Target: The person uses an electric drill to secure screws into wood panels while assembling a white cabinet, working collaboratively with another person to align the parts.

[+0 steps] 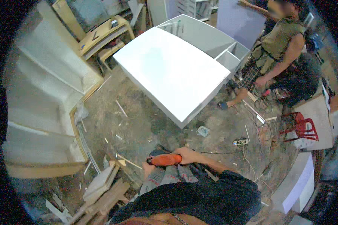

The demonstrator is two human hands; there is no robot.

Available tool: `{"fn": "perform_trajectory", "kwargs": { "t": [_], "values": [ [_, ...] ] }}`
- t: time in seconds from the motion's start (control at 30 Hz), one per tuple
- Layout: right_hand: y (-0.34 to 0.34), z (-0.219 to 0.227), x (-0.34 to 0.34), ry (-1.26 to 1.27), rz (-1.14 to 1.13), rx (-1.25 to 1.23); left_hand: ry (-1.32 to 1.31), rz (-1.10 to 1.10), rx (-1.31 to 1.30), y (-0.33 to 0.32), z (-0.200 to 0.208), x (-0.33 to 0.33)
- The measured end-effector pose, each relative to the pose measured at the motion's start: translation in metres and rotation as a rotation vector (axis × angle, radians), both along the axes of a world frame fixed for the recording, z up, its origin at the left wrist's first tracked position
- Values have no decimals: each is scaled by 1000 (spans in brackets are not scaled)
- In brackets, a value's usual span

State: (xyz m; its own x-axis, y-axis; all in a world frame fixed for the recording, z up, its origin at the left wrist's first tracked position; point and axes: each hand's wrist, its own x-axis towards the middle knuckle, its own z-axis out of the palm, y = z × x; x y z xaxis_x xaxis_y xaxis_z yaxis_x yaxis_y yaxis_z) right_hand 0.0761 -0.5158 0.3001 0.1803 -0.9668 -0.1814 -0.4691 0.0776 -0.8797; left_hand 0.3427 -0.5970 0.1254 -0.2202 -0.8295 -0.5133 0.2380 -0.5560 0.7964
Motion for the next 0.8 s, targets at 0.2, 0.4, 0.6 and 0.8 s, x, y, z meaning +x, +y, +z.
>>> {"fn": "perform_trajectory", "kwargs": {
  "t": [0.2, 0.4, 0.6, 0.8],
  "values": [
    [-88, -36, -18, -29, -148, -11, 139, -198, -44, -135, -45, -31],
    [-199, -31, -30, 75, -214, -3, 420, 165, 801, -291, -14, -72],
    [-250, -44, -17, 41, -454, -12, 240, 104, 802, -378, 73, -125],
    [-271, -13, -9, 18, -707, 3, 61, -295, 634, -434, 34, -161]
  ]
}}
